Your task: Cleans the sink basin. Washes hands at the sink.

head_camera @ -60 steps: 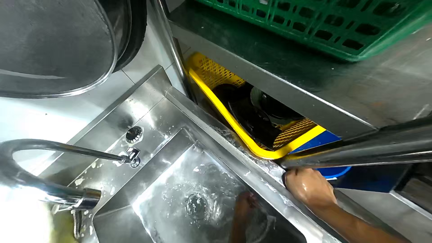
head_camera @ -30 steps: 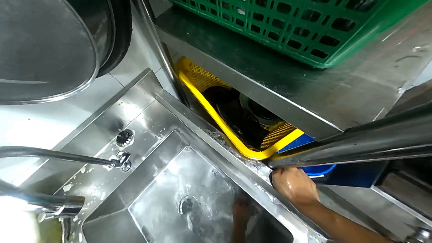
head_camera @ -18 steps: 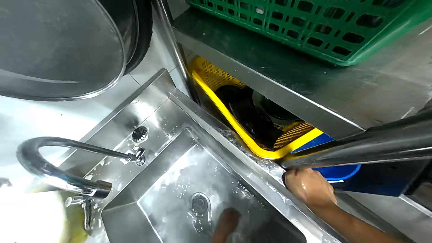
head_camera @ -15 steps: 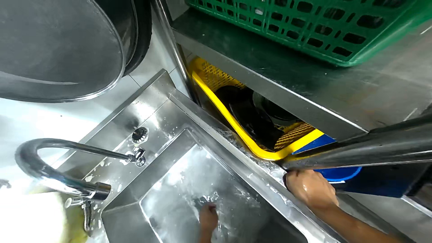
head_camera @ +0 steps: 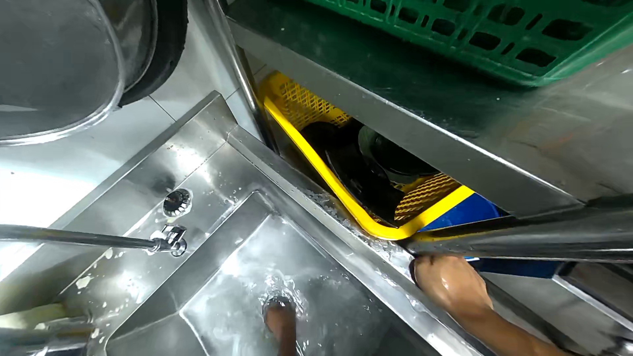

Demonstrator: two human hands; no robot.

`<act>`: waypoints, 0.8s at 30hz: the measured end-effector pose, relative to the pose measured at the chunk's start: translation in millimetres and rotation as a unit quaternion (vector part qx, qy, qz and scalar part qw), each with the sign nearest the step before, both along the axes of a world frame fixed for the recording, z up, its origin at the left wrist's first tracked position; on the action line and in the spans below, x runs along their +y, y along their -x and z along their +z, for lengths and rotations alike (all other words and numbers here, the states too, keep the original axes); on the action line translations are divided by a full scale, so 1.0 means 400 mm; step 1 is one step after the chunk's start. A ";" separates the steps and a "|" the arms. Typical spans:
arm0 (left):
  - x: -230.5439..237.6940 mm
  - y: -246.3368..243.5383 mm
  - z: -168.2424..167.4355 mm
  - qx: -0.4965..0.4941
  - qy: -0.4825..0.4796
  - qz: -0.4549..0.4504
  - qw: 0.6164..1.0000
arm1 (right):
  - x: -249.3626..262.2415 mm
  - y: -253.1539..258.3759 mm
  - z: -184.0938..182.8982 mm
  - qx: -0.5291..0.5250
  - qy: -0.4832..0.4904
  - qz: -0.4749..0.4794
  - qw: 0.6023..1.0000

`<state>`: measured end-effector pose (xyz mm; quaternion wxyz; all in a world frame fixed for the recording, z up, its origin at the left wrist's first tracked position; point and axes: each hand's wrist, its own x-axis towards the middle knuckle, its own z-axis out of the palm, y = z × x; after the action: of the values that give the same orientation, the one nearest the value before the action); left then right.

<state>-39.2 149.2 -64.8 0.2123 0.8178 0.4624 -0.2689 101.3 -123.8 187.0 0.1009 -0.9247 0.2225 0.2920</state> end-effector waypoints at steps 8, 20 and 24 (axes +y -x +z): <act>-0.001 -0.035 0.064 0.114 0.000 -0.194 0.974 | -0.002 0.002 -0.007 -0.017 0.002 0.001 1.000; 0.037 0.001 0.146 0.090 0.048 -0.251 0.962 | 0.000 0.007 -0.017 -0.032 0.006 0.002 0.999; 0.111 0.006 0.068 0.004 0.010 -0.097 0.995 | -0.001 0.005 -0.018 -0.025 0.011 0.002 1.000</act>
<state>-41.8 193.6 -37.6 0.1915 0.8555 0.3792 -0.2961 99.4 -124.1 179.9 0.0960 -0.9331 0.2215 0.2664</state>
